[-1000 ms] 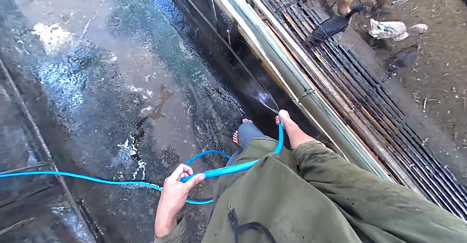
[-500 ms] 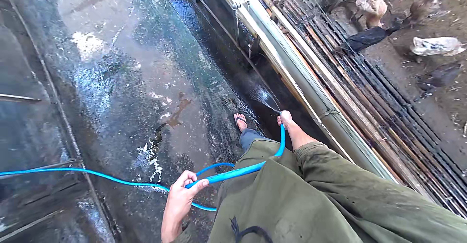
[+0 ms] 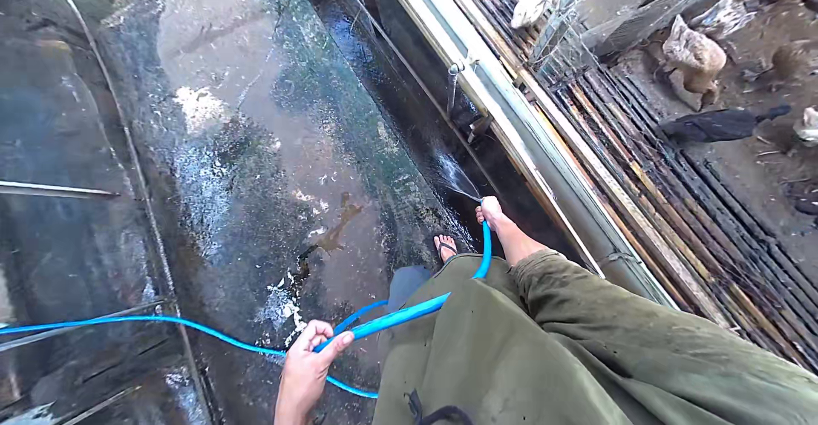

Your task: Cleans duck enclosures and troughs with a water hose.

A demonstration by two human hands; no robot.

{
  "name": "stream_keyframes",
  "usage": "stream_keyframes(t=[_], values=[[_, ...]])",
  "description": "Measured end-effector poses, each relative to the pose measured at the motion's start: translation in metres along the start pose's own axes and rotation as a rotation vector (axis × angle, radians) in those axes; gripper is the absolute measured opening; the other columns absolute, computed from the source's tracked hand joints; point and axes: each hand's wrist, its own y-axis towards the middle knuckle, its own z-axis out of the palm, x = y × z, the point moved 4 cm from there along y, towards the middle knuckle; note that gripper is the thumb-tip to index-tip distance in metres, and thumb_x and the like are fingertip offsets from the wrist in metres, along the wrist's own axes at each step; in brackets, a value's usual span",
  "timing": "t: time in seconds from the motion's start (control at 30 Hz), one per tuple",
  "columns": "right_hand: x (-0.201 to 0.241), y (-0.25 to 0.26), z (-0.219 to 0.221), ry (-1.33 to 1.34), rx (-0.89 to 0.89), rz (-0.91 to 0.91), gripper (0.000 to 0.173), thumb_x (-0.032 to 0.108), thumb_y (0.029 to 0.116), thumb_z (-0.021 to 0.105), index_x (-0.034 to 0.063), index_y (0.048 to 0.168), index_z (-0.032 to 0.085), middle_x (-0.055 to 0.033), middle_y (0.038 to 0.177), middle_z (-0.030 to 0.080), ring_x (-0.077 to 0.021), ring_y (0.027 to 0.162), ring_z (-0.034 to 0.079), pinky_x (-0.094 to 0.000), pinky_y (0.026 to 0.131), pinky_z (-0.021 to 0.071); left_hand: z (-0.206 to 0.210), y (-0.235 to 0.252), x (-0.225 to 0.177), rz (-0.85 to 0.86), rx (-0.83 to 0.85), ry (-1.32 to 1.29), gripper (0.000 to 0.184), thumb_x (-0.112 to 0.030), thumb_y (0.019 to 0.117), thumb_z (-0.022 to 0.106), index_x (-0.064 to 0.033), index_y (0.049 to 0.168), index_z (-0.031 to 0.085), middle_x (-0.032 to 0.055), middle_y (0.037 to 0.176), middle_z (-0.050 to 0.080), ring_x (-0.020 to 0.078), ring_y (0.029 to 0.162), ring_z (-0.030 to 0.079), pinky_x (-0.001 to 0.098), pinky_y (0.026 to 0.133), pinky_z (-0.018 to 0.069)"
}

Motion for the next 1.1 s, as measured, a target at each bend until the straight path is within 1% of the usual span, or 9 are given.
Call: stream_keyframes(t=[0.1,0.27,0.53,0.67,0.77,0.87,0.97,1.03,1.1], values=[[0.031,0.003,0.033,-0.032,0.006,-0.023,0.032,0.027,0.1113,0.027,0.0103,0.088,0.043,0.0018,0.057,0.038,-0.0071,0.039,0.034,-0.0216,0.037,0.0347,-0.014,0.020,-0.002,-0.023,-0.026,-0.047,0.023,-0.013,0.0747,0.081,-0.0129,0.085,0.061,-0.0143,0.057,0.051,-0.0039,0.050,0.048,0.0137,0.052,0.0423],[0.071,0.012,0.086,-0.017,-0.017,-0.061,0.034,0.027,0.1114,0.026,0.0106,0.087,0.043,0.0018,0.055,0.038,-0.0077,0.038,0.035,-0.0223,0.037,0.0346,-0.041,0.076,0.002,-0.058,0.000,-0.080,0.022,-0.011,0.0755,0.080,-0.0138,0.084,0.060,-0.0142,0.055,0.050,-0.0034,0.048,0.047,0.0146,0.050,0.0418],[0.126,0.011,0.187,0.176,-0.093,-0.163,0.023,0.024,0.1135,0.026,0.0089,0.108,0.043,0.0007,0.063,0.039,-0.0083,0.042,0.039,-0.0230,0.041,0.0392,-0.130,0.247,0.006,-0.106,0.137,-0.093,0.016,-0.006,0.0883,0.072,-0.0113,0.082,0.058,-0.0117,0.054,0.051,-0.0026,0.046,0.044,0.0160,0.048,0.0391],[0.163,-0.006,0.247,0.289,-0.152,-0.225,0.024,0.021,0.1140,0.026,0.0046,0.115,0.045,-0.0012,0.066,0.043,-0.0100,0.047,0.047,-0.0249,0.048,0.0467,-0.199,0.329,-0.013,-0.151,0.166,-0.026,0.017,-0.005,0.0937,0.068,-0.0104,0.082,0.056,-0.0114,0.055,0.052,-0.0025,0.047,0.045,0.0168,0.048,0.0400],[0.179,-0.008,0.286,0.405,-0.169,-0.220,0.024,0.022,0.1137,0.028,0.0057,0.123,0.044,-0.0030,0.069,0.046,-0.0120,0.048,0.049,-0.0265,0.048,0.0484,-0.239,0.384,-0.027,-0.160,0.149,0.054,0.018,-0.009,0.0967,0.067,-0.0096,0.083,0.056,-0.0106,0.055,0.049,-0.0017,0.045,0.042,0.0174,0.047,0.0376],[0.193,-0.008,0.317,0.496,-0.277,-0.207,0.024,0.024,0.1128,0.029,0.0067,0.114,0.045,-0.0020,0.067,0.042,-0.0109,0.045,0.043,-0.0256,0.044,0.0433,-0.263,0.432,-0.053,-0.149,0.159,0.083,0.019,-0.011,0.0982,0.066,-0.0103,0.083,0.054,-0.0112,0.053,0.047,-0.0016,0.043,0.040,0.0172,0.045,0.0356],[0.202,-0.008,0.342,0.451,-0.411,-0.151,0.028,0.024,0.1109,0.030,0.0044,0.108,0.050,-0.0046,0.073,0.043,-0.0132,0.048,0.042,-0.0293,0.047,0.0441,-0.279,0.474,-0.072,-0.140,0.185,0.089,0.020,-0.013,0.0988,0.066,-0.0109,0.082,0.055,-0.0111,0.053,0.047,-0.0013,0.043,0.040,0.0165,0.044,0.0356],[0.211,-0.005,0.358,0.387,-0.440,-0.113,0.030,0.023,0.1107,0.032,0.0017,0.123,0.050,-0.0086,0.084,0.048,-0.0157,0.054,0.047,-0.0322,0.053,0.0472,-0.287,0.502,-0.084,-0.134,0.204,0.116,0.020,-0.012,0.0986,0.066,-0.0113,0.082,0.054,-0.0111,0.053,0.047,-0.0016,0.043,0.039,0.0163,0.044,0.0353],[0.221,0.004,0.374,0.375,-0.476,-0.085,0.031,0.023,0.1101,0.033,0.0019,0.126,0.050,-0.0096,0.086,0.049,-0.0156,0.054,0.048,-0.0320,0.052,0.0469,-0.293,0.530,-0.099,-0.137,0.234,0.137,0.021,-0.010,0.0986,0.065,-0.0119,0.081,0.054,-0.0116,0.053,0.047,-0.0021,0.043,0.040,0.0160,0.044,0.0359]])
